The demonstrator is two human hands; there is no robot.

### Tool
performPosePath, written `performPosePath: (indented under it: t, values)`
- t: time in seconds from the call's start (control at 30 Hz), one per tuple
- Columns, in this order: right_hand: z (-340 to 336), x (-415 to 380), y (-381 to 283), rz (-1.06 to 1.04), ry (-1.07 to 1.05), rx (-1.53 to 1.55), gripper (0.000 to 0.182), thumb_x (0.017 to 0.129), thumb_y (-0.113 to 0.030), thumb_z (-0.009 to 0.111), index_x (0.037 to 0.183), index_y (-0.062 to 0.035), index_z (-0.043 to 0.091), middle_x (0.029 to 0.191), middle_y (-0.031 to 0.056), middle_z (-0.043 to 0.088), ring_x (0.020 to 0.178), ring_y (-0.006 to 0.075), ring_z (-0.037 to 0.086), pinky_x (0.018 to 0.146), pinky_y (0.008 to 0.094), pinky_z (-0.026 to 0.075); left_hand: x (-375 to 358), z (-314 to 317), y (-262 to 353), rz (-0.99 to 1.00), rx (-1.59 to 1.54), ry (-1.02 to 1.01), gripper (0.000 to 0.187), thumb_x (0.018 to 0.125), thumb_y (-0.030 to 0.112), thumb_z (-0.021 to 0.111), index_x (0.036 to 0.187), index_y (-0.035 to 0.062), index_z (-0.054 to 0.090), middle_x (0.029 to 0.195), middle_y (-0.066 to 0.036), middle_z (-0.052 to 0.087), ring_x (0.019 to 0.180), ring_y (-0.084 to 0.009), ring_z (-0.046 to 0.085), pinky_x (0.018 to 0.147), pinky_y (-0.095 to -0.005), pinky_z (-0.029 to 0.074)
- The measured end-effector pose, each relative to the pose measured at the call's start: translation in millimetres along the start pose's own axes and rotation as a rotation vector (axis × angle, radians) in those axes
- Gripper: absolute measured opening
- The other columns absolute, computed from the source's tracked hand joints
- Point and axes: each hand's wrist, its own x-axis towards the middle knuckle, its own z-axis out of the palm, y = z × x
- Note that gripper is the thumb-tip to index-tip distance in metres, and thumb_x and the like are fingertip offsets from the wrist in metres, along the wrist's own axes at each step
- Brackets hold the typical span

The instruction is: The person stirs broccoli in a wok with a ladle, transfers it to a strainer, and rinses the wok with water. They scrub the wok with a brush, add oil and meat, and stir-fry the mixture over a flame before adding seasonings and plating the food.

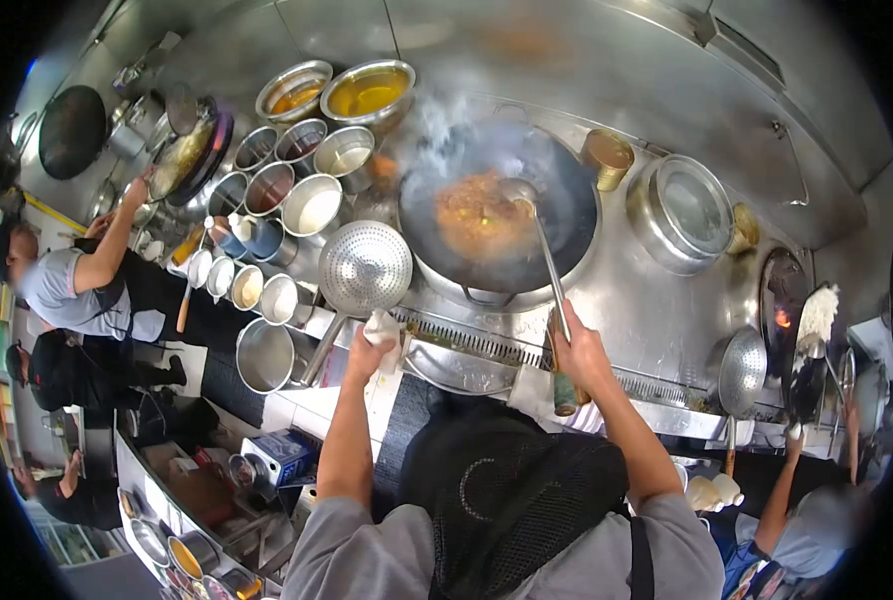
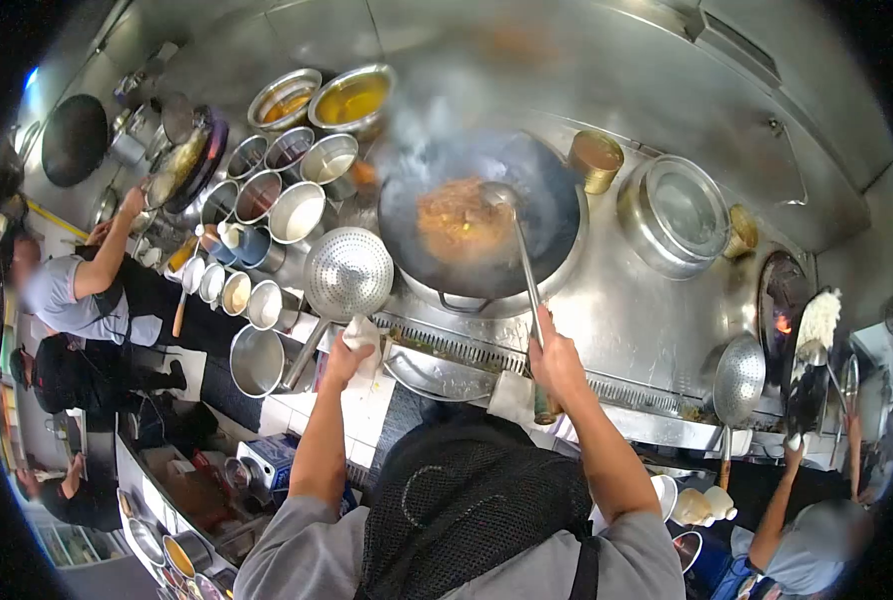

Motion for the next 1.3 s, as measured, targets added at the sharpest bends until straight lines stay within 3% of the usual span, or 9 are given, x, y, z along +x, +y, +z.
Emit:
performPosePath:
  t: [0.17,0.3,0.4,0.5,0.57,0.63,0.67,0.93,1.3]
  values:
    - [-55.8,18.5,-48.6,0.415,-0.373,0.834,0.065,0.092,-0.013,0.063,0.149,0.0005,0.032,0.068,0.0102,0.059,0.049,0.0163,0.057,0.049,0.0314,0.048,-16.4,-3.0,20.8,0.073,-0.619,-0.124,0.044,0.089,0.015,0.071,0.127,0.0005,0.055,0.113,-0.007,0.066,0.102,-0.0165,0.063,0.091,-0.0309,0.049]
    - [-15.2,63.8,-5.5,0.413,-0.318,1.119,0.065,0.093,-0.016,0.065,0.15,-0.0075,0.035,0.072,0.0037,0.058,0.048,0.0097,0.05,0.044,0.0262,0.042,-21.0,-5.0,37.4,0.033,-0.86,-0.18,0.043,0.097,0.021,0.061,0.134,0.0013,0.051,0.123,-0.007,0.062,0.108,-0.0171,0.061,0.092,-0.031,0.049]
    - [20.7,49.2,4.7,0.009,0.052,0.129,0.064,0.091,-0.009,0.062,0.149,-0.0114,0.037,0.071,0.0228,0.064,0.056,0.0339,0.063,0.054,0.0402,0.052,-25.3,-12.0,43.5,-0.022,-0.906,-0.194,0.046,0.098,0.024,0.06,0.136,0.0022,0.048,0.124,-0.01,0.061,0.107,-0.0237,0.064,0.087,-0.0368,0.055]
    - [17.4,7.1,-6.3,-0.077,0.108,-0.044,0.061,0.09,-0.007,0.06,0.147,-0.0061,0.04,0.075,0.0312,0.062,0.06,0.046,0.061,0.058,0.0457,0.053,-37.1,-21.6,53.7,-0.035,-0.995,-0.301,0.051,0.098,0.025,0.06,0.141,0.005,0.042,0.126,-0.012,0.059,0.105,-0.0317,0.065,0.083,-0.0433,0.057]
    - [17.2,-6.2,-20.6,-0.129,0.141,-0.015,0.058,0.09,-0.008,0.06,0.145,-0.0025,0.042,0.07,0.0229,0.064,0.052,0.0345,0.061,0.052,0.041,0.052,-40.3,-22.3,55.4,-0.066,-0.992,-0.293,0.054,0.097,0.026,0.06,0.143,0.0076,0.038,0.128,-0.014,0.057,0.104,-0.0363,0.066,0.078,-0.0443,0.059]
    - [-7.5,-6.7,-61.4,0.395,-0.201,0.574,0.06,0.09,-0.01,0.062,0.145,-0.0005,0.041,0.064,0.0113,0.061,0.048,0.0204,0.058,0.048,0.0359,0.049,-43.4,-20.1,64.2,-0.101,-0.963,-0.331,0.053,0.098,0.025,0.06,0.143,0.0077,0.039,0.127,-0.013,0.057,0.104,-0.0347,0.066,0.073,-0.0396,0.06]
    - [-4.3,8.0,-51.2,0.379,-0.215,0.653,0.06,0.09,-0.011,0.063,0.147,-0.0047,0.042,0.063,0.003,0.056,0.047,0.0105,0.054,0.045,0.0315,0.045,-43.7,-16.2,67.1,-0.105,-0.963,-0.339,0.053,0.098,0.025,0.06,0.143,0.0077,0.039,0.127,-0.013,0.057,0.104,-0.0347,0.066,0.073,-0.0396,0.06]
    - [-1.8,47.2,-53.9,0.198,0.174,0.139,0.052,0.09,-0.01,0.061,0.141,-0.0054,0.049,0.072,0.0262,0.063,0.057,0.0305,0.062,0.061,0.0423,0.05,-43.3,-2.3,84.1,-0.019,-0.96,-0.373,0.049,0.099,0.024,0.057,0.141,0.0073,0.036,0.125,-0.015,0.059,0.096,-0.0289,0.067,0.064,-0.0339,0.058]
    - [-6.7,88.0,-34.9,0.354,-0.111,0.435,0.055,0.091,-0.012,0.063,0.144,-0.0058,0.046,0.079,0.0136,0.072,0.061,0.0215,0.063,0.066,0.0379,0.053,-36.6,34.1,87.4,-0.153,-1.146,-0.578,0.053,0.104,0.044,0.04,0.139,0.0041,0.042,0.128,-0.017,0.059,0.109,-0.0319,0.064,0.069,-0.0325,0.057]
